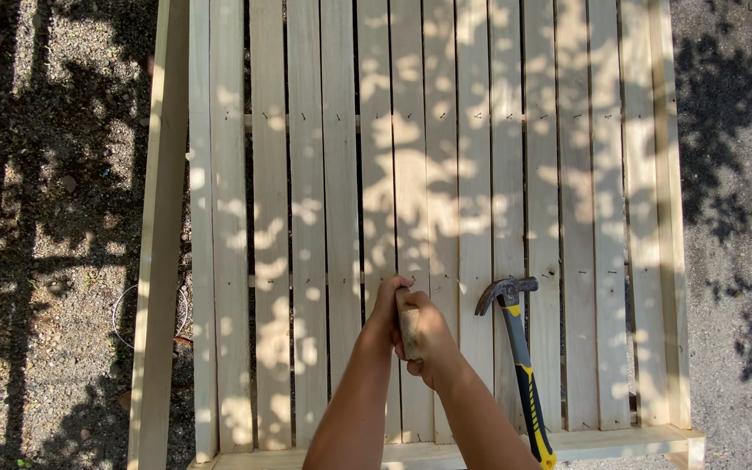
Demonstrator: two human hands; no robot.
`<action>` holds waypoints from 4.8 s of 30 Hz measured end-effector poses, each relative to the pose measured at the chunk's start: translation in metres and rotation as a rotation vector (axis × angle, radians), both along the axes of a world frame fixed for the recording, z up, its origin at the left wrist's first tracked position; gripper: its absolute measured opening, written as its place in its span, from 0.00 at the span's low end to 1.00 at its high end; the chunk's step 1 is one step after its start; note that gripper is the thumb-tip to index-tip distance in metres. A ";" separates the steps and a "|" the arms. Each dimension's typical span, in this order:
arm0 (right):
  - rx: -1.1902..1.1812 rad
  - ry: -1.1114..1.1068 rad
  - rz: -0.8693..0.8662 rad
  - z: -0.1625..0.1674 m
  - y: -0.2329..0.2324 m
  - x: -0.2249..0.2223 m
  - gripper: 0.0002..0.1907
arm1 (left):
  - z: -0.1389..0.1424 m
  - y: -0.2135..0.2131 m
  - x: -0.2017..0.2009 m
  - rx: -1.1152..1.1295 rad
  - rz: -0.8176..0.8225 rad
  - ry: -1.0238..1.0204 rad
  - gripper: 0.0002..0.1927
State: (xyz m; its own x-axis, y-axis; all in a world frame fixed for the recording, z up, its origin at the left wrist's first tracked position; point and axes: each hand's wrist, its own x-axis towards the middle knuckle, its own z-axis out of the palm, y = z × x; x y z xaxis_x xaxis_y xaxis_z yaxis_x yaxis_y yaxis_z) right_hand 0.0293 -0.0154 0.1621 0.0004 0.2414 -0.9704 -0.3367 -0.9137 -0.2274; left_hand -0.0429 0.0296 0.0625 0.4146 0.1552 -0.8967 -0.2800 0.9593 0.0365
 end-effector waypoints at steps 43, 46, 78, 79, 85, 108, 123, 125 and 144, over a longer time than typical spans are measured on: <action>0.121 -1.187 0.685 -0.087 -0.129 0.135 0.35 | 0.032 -0.062 -0.015 1.533 -0.408 0.765 0.33; 0.131 -1.197 0.813 -0.108 -0.156 0.155 0.39 | 0.024 -0.059 -0.008 1.580 -0.385 0.830 0.29; 0.602 -0.351 0.179 0.119 -0.178 0.066 0.30 | 0.023 -0.052 -0.015 1.545 -0.261 0.830 0.32; 0.660 -0.365 0.148 0.127 -0.180 0.065 0.30 | 0.025 -0.048 -0.015 1.585 -0.234 0.834 0.31; 0.793 -0.370 0.077 0.147 -0.177 0.058 0.31 | 0.024 -0.041 -0.033 1.388 -0.318 0.773 0.21; 0.307 -0.600 1.063 0.004 0.128 0.112 0.22 | 0.003 -0.050 -0.059 1.542 -0.037 0.570 0.26; 0.339 -0.414 1.201 -0.044 0.169 0.135 0.21 | -0.003 -0.049 -0.055 1.512 -0.047 0.623 0.28; 0.428 -0.435 1.025 -0.045 0.163 0.134 0.16 | -0.003 -0.051 -0.054 1.556 -0.059 0.673 0.29; 0.217 -0.469 1.415 -0.029 0.111 0.108 0.18 | 0.014 -0.091 -0.040 1.400 -0.126 0.720 0.27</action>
State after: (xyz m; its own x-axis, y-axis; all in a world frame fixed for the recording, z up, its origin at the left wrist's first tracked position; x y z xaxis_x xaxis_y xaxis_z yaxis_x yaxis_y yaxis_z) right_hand 0.1370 0.0959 0.1331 -0.0582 0.4429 -0.8947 0.9084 -0.3483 -0.2315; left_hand -0.0833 -0.0615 0.0765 0.0560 0.9948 -0.0849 0.2622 0.0674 0.9626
